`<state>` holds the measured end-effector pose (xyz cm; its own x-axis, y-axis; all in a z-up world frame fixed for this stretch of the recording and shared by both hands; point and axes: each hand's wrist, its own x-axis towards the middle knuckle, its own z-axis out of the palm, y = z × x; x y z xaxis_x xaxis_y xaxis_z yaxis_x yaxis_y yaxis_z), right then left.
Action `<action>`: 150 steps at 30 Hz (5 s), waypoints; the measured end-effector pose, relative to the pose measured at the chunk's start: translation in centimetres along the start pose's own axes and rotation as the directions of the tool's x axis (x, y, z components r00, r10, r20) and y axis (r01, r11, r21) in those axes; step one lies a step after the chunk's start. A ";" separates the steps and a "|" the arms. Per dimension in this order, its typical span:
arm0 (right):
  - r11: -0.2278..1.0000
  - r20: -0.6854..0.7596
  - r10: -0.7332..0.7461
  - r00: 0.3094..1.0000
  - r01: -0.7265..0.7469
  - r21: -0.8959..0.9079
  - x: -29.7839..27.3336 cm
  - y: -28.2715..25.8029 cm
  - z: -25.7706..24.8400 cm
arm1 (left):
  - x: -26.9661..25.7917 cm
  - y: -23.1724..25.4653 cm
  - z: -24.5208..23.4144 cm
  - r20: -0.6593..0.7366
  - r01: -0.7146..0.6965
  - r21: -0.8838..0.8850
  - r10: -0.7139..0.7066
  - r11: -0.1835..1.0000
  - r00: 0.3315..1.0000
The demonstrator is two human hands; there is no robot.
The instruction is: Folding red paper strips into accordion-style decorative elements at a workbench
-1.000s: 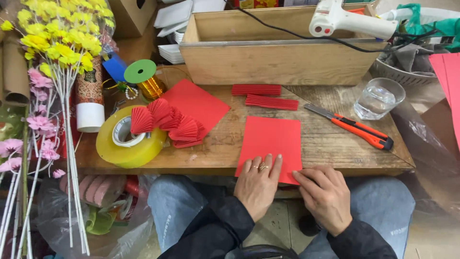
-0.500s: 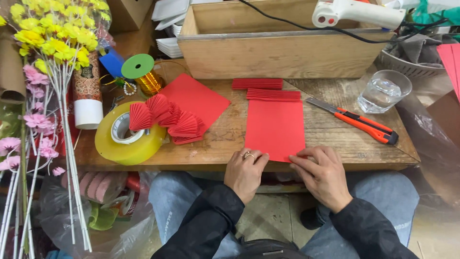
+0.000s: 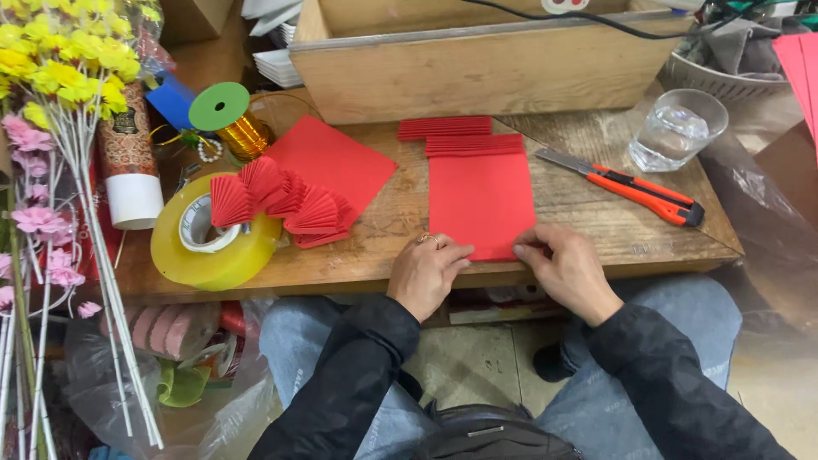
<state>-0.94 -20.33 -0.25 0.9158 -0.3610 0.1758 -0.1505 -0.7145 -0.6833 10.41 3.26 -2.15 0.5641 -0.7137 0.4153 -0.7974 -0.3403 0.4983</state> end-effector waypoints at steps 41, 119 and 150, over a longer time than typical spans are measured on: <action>0.941 -0.266 -0.295 0.918 0.230 -0.249 -4.2 1.1 0.5 | -3.9 10.5 0.8 0.072 0.200 0.342 -0.238 0.918 0.969; 0.855 -0.059 0.455 0.889 -0.454 -0.251 -9.6 -2.0 0.6 | -7.2 5.2 -0.6 -0.032 0.105 0.785 -0.129 0.610 0.991; 0.764 -0.342 -0.620 0.707 0.441 -0.471 -8.5 -7.4 -1.8 | -1.8 9.3 -0.9 -0.155 0.068 0.681 0.053 0.729 0.987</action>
<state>-8.24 -13.05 4.63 0.6132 -0.0173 0.7897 0.1139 -0.9874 -0.1101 2.17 1.87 2.42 0.5476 -0.6273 0.5538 -0.6889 -0.7136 -0.1271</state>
